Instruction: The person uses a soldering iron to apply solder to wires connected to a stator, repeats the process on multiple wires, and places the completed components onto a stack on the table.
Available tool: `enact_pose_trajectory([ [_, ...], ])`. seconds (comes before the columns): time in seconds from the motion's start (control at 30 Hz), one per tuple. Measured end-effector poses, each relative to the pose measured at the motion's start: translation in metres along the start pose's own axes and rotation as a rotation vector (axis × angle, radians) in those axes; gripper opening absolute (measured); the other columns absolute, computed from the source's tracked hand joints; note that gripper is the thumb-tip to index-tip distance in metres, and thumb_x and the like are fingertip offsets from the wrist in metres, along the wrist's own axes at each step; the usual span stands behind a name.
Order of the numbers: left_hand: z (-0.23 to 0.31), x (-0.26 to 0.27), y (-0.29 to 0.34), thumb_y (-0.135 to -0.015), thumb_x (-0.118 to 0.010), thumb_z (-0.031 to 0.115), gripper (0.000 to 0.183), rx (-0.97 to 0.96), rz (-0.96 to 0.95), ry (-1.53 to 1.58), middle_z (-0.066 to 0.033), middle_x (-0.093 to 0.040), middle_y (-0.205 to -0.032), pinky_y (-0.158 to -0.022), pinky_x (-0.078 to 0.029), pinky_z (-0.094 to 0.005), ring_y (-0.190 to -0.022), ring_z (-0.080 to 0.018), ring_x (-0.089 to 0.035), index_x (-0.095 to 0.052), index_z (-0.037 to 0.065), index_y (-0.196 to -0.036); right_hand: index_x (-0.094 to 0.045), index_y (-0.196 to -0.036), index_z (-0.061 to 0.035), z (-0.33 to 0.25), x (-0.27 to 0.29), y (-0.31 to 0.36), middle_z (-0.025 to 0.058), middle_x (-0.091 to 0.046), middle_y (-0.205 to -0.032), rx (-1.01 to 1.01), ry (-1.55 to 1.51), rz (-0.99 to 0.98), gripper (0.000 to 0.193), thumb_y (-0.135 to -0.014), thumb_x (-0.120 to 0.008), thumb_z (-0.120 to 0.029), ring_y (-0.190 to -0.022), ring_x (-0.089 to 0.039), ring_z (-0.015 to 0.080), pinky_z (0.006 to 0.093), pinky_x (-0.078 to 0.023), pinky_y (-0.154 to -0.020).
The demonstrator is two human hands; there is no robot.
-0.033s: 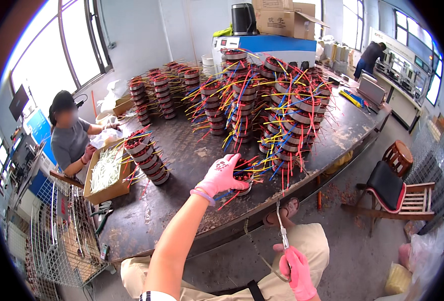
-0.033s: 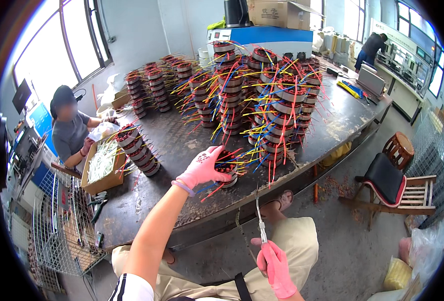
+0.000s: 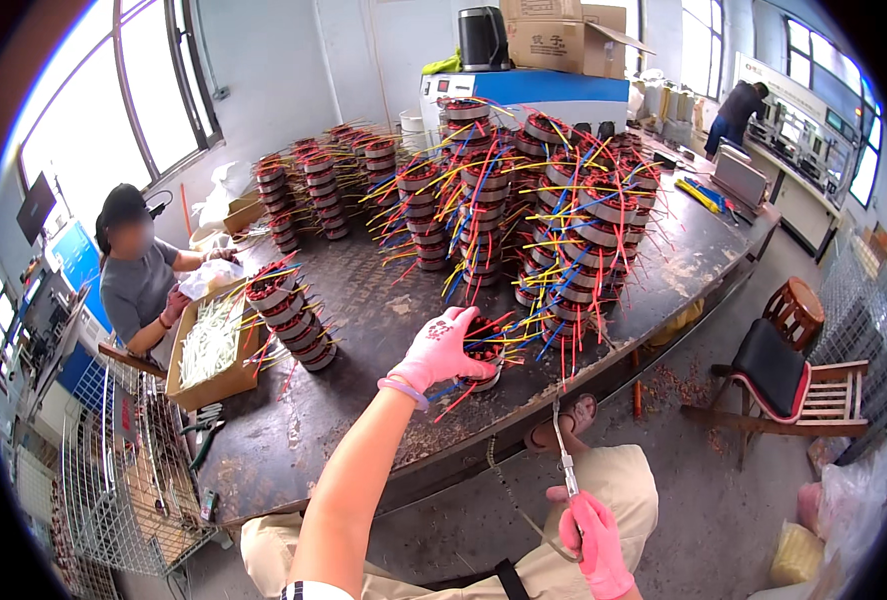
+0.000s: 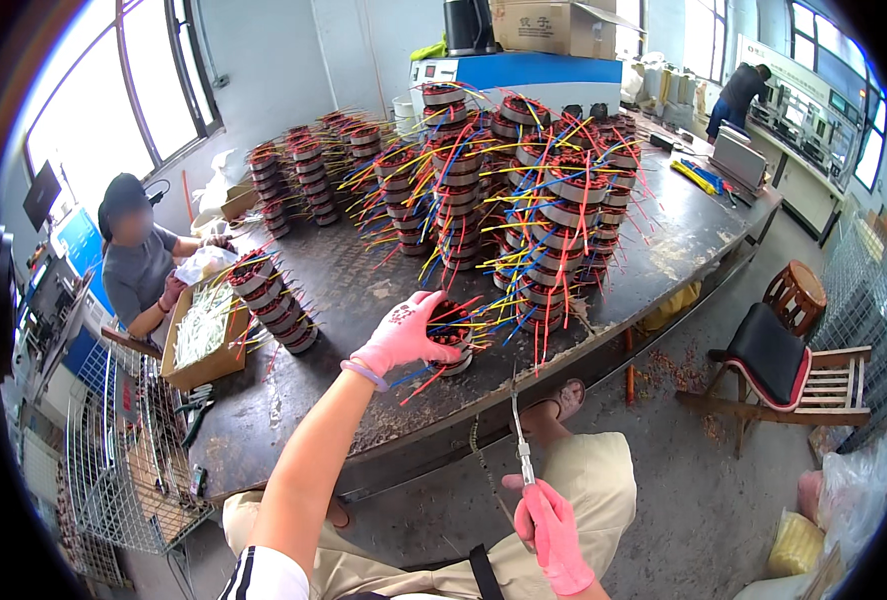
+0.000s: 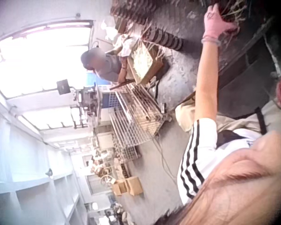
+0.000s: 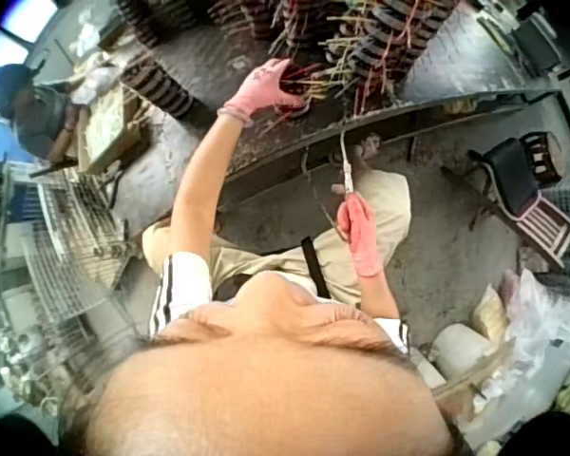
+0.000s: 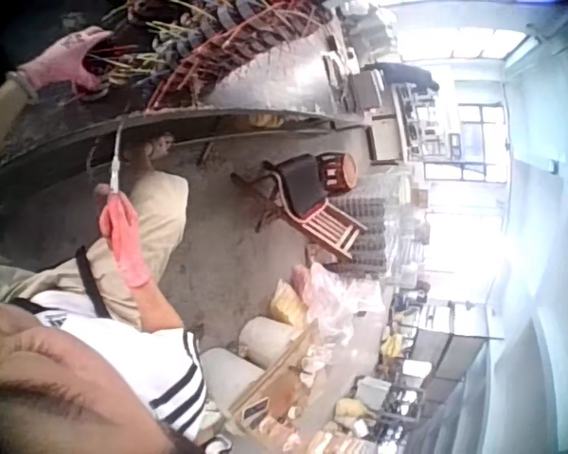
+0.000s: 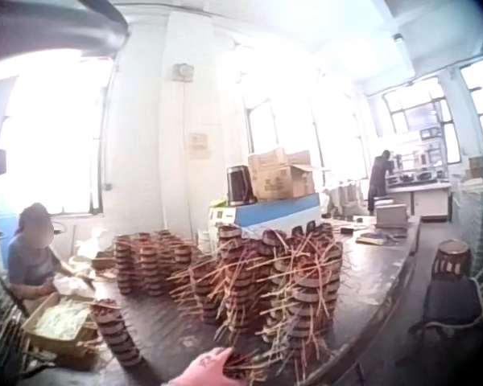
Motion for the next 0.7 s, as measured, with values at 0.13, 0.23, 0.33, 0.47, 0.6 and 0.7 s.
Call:
enact_pose_trajectory([
  [0.13, 0.001, 0.008, 0.019, -0.06, -0.086, 0.046, 0.101, -0.017, 0.103, 0.06, -0.0206, -0.05, -0.134, -0.103, -0.044, -0.0382, -0.121, -0.0352, -0.054, -0.045, -0.003, -0.138, -0.057, -0.12, 0.0068, 0.002, 0.002, -0.001, -0.0044, -0.04, -0.053, -0.008, 0.023, -0.024, 0.045, -0.104, -0.044, -0.033, -0.044, -0.03, 0.0027, 0.0209, -0.021, -0.041],
  [0.23, -0.006, 0.029, 0.064, -0.058, -0.087, 0.045, 0.099, -0.1, 0.261, 0.105, -0.0205, -0.053, -0.129, -0.099, -0.046, -0.04, -0.116, -0.0362, -0.056, -0.047, -0.002, -0.136, -0.056, -0.122, 0.0057, 0.012, -0.001, 0.0, -0.004, -0.044, -0.054, -0.025, 0.055, -0.074, 0.043, -0.105, -0.043, -0.032, -0.043, -0.031, 0.0023, 0.0207, -0.021, -0.04],
  [0.33, -0.024, 0.051, 0.127, -0.061, -0.086, 0.043, 0.092, -0.123, 0.284, 0.026, -0.0205, -0.055, -0.125, -0.096, -0.048, -0.0409, -0.113, -0.0371, -0.058, -0.05, 0.0, -0.133, -0.059, -0.116, 0.0027, 0.028, -0.01, -0.001, -0.0045, -0.045, -0.056, -0.017, 0.067, -0.109, 0.039, -0.105, -0.046, -0.032, -0.044, -0.031, 0.0025, 0.0205, -0.021, -0.04],
  [0.47, -0.056, 0.069, 0.21, -0.061, -0.086, 0.042, 0.095, 0.119, 0.209, -0.059, -0.02, -0.053, -0.13, -0.1, -0.046, -0.0406, -0.118, -0.0367, -0.055, -0.048, 0.002, -0.138, -0.062, -0.112, 0.0007, 0.032, -0.043, 0.002, -0.0057, -0.042, -0.057, -0.083, 0.092, -0.201, 0.037, -0.105, -0.046, -0.031, -0.045, -0.031, 0.0026, 0.02, -0.02, -0.04],
  [0.6, -0.1, 0.052, 0.274, -0.06, -0.086, 0.042, 0.095, 0.178, 0.252, -0.075, -0.0227, -0.053, -0.132, -0.102, -0.045, -0.0416, -0.121, -0.0386, -0.054, -0.049, 0.001, -0.138, -0.061, -0.115, 0.0047, 0.048, -0.061, -0.006, -0.0049, -0.047, -0.056, -0.106, 0.137, -0.371, 0.041, -0.105, -0.045, -0.032, -0.046, -0.033, 0.0018, 0.0199, -0.024, -0.042],
  [0.7, -0.116, 0.041, 0.294, -0.059, -0.085, 0.04, 0.095, 0.233, 0.22, -0.134, -0.0226, -0.053, -0.132, -0.104, -0.043, -0.0418, -0.122, -0.0394, -0.053, -0.049, 0.001, -0.138, -0.061, -0.114, 0.0037, 0.05, -0.083, -0.007, -0.0049, -0.047, -0.057, -0.156, 0.215, -0.374, 0.04, -0.105, -0.044, -0.032, -0.047, -0.033, 0.002, 0.0202, -0.024, -0.043],
])
Point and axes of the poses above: each hand's wrist, its own y-axis away from the middle knuckle, its own x-axis out of the back of the hand, z = x × y, the point moved 1 cm from there along -y, towards the middle knuckle
